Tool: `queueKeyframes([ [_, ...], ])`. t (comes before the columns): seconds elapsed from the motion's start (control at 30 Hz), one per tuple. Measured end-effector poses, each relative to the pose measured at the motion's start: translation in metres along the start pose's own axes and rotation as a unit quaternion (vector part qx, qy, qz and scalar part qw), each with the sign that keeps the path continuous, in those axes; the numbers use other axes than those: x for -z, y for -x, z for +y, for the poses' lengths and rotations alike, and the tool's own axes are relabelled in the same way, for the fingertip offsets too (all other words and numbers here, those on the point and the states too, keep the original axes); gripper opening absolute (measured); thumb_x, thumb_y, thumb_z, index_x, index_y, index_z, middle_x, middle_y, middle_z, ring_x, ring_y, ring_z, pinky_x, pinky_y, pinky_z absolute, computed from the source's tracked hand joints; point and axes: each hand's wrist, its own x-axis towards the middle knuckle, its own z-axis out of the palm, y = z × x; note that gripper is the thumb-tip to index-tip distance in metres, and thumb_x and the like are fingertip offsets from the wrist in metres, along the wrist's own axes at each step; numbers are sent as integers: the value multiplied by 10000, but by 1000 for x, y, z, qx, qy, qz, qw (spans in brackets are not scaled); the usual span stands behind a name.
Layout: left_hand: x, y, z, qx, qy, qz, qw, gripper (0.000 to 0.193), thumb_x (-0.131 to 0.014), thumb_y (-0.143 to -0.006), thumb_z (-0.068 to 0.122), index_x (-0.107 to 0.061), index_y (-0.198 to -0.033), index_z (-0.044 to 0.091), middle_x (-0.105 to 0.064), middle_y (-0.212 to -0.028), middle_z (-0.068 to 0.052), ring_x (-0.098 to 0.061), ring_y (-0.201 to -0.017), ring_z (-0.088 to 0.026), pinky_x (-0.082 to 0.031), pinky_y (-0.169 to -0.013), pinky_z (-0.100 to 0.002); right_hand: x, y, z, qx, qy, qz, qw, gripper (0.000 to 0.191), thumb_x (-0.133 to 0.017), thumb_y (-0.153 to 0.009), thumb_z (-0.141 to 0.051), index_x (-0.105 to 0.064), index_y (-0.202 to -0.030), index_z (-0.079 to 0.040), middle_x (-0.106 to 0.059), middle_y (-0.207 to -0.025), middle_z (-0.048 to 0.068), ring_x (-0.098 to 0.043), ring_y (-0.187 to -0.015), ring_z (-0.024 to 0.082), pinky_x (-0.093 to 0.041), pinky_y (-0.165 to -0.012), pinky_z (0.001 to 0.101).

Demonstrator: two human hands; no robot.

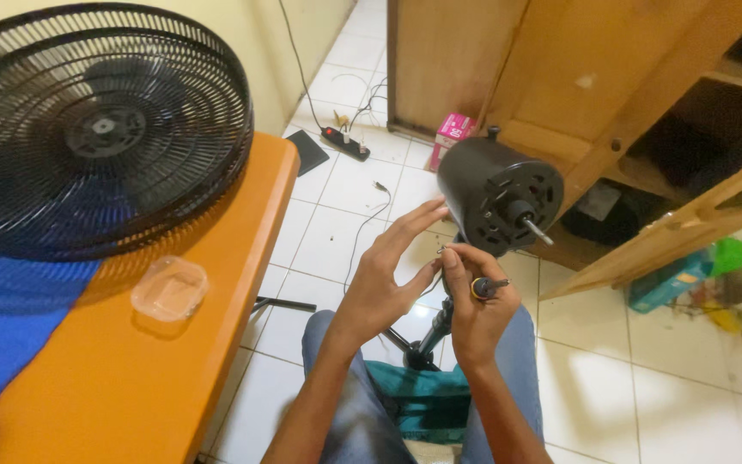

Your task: The person sits on the floor and uses a screwdriver to unscrew and disassemble the rear housing of a pedestal fan motor, handling small screws and a plastic container of parts. They reposition the motor housing and continue loosening screws on different sides of the casing.

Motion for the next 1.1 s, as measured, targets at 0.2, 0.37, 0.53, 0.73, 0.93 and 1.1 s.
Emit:
queueKeyframes([
  [0.2,25,15,3,11,-15,47,999,386,-698,-921,13,-660,-1298,83,-691,-1352,-87,-663,-1302,-254,-519,-1105,-364,-20,5,2,1,4,-29,1000,169,-746,-977,-144,-742,-1074,-6,-631,-797,-40,-516,-722,20,-387,-625,199],
  [0.37,40,29,6,59,-39,88,994,260,-713,-914,44,-716,-1171,81,-755,-1149,-56,-736,-1049,-189,-570,-852,-317,-35,10,0,3,-6,-61,998,165,-745,-974,-142,-746,-1076,-12,-627,-784,-49,-521,-723,13,-399,-627,197],
  [0.53,56,41,7,67,-64,147,985,162,-735,-923,75,-745,-1084,87,-771,-1019,-29,-752,-930,-147,-551,-755,-287,-54,14,-1,13,-1,-91,996,171,-754,-960,-145,-747,-1070,-15,-625,-756,-66,-518,-688,7,-386,-602,190],
  [0.73,76,57,8,101,-107,218,965,110,-746,-915,115,-768,-1019,88,-774,-973,-32,-720,-861,-143,-511,-681,-280,-81,29,-4,2,6,-127,992,155,-772,-957,-143,-760,-1035,-10,-549,-723,-77,-458,-674,8,-356,-594,190],
  [0.93,95,75,8,131,-121,241,954,97,-746,-927,131,-772,-1011,89,-777,-959,-23,-715,-837,-136,-499,-664,-283,-107,38,-2,-32,-44,-171,984,151,-769,-948,-123,-744,-1034,-2,-493,-695,-90,-408,-640,4,-297,-565,202],
  [1.1,109,86,5,168,-116,288,936,112,-756,-913,130,-774,-1011,79,-766,-962,-29,-672,-781,-133,-495,-625,-265,-130,47,0,-30,-62,-211,975,126,-765,-963,-108,-742,-1029,-3,-472,-708,-96,-396,-657,-1,-302,-577,198],
])
